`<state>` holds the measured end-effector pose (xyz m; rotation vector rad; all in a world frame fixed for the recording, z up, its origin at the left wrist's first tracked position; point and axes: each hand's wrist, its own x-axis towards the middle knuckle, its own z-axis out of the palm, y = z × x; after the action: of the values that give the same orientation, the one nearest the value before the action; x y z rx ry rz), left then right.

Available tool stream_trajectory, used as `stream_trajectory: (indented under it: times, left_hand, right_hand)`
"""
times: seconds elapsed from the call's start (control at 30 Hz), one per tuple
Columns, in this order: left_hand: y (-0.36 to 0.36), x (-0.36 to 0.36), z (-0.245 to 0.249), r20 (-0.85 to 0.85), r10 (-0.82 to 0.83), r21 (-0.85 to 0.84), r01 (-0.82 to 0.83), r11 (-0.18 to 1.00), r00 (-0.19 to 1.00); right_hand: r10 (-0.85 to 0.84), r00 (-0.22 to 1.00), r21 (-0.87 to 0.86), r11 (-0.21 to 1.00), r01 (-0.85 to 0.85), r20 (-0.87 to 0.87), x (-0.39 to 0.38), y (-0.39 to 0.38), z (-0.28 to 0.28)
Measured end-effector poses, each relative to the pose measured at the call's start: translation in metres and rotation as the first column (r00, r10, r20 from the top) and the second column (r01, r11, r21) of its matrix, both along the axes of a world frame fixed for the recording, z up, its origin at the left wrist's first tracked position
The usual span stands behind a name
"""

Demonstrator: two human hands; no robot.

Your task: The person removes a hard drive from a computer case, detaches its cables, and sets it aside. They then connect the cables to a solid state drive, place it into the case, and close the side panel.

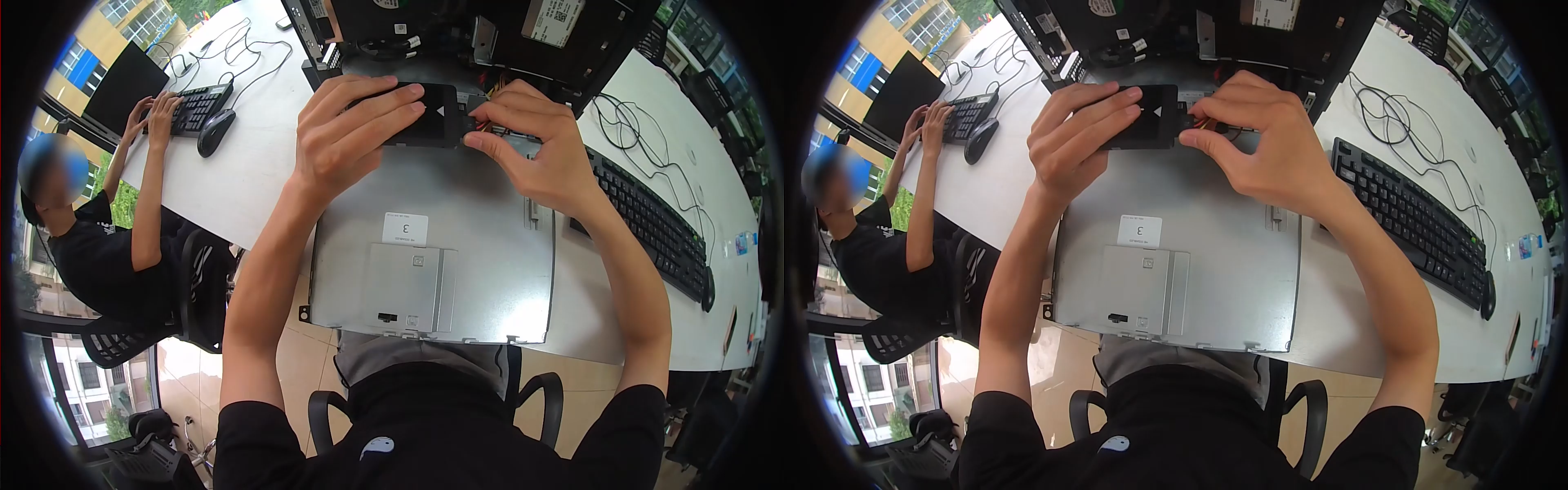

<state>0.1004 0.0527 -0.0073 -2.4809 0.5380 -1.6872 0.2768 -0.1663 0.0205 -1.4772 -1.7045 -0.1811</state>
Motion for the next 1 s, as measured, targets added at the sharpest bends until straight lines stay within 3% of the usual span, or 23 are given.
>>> stream_trajectory:
  times: [1.0]
  left_hand:
    - [-0.014,-0.007,0.01,0.088,0.031,-0.002,-0.031,1.0,0.996]
  right_hand:
    - [0.09,0.996,0.04,0.995,-0.09,0.01,0.003,-0.004,0.01]
